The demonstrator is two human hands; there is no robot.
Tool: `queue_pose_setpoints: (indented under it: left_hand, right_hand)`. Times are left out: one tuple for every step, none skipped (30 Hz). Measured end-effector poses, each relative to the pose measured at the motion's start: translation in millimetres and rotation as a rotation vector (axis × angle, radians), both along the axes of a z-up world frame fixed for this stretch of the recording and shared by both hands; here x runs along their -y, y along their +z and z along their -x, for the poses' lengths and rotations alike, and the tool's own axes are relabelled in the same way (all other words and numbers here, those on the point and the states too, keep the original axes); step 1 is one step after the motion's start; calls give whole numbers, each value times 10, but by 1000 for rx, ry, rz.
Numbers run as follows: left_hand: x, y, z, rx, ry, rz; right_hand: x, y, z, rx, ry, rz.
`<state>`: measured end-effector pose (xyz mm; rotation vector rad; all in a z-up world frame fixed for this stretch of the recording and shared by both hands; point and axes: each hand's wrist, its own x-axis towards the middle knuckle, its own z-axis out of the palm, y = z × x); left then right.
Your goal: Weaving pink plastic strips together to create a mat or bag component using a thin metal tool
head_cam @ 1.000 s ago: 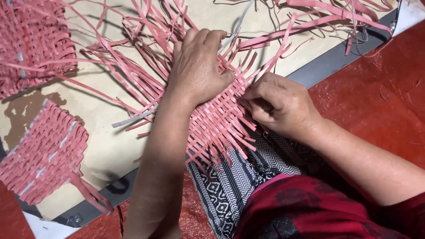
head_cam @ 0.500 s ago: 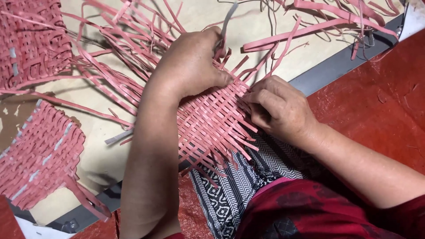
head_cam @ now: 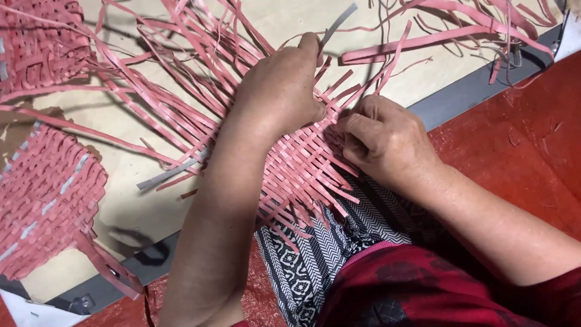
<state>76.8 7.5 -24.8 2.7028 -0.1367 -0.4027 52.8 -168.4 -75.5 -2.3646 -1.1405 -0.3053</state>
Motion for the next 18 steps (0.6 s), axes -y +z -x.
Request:
queue_pose_setpoints:
  left_hand:
    - [-2,-3,6,0,1,4]
    - [-5,-3,11,-1,4,17]
    - [-7,0,17,-2,7,31]
    - [-10,-23,8,-1,8,32]
    - [-13,-45,-2,4,3,38]
    - [-15,-67,-13,10,-2,45]
    - [-14,-44,-11,11,-3,47]
    - [-12,-23,-8,-21,10,49]
    - [-9,-2,-5,-54,22,52]
    - [-13,0,-2,-52,23,54]
    - [-17,1,0,-54,24,65]
    - [-21,2,3,-57,25,75]
    - [-25,-9,-1,-57,27,77]
    - [-29,-21,-3,-50,19,82]
    - [-31,-32,-5,-42,11,87]
    - [-32,-48,-6,-43,10,86]
    - [-32,-62,-6,-27,2,81]
    - [-34,-73,-9,-11,-7,74]
  right_hand:
    - [-8,4,2,0,1,4]
    - [-19,10,4,10,-1,4]
    - [-28,17,7,21,-3,4]
    - [-30,16,9,22,-3,5]
    - [-31,15,11,30,13,11]
    - [-31,17,12,39,29,17]
    - [-34,15,18,40,29,19]
    - [-36,14,23,63,24,36]
    - [-38,12,29,85,18,52]
    - [-43,21,40,87,19,55]
    - [-49,31,50,94,34,29]
    - [-54,39,61,99,50,3]
    - [-58,39,69,99,52,5]
    - [-63,36,83,99,53,0]
    - [-65,35,96,100,55,-5]
    - [-64,23,101,99,54,-5]
    - [-61,13,107,110,38,-1]
    - [-61,3,110,122,21,3]
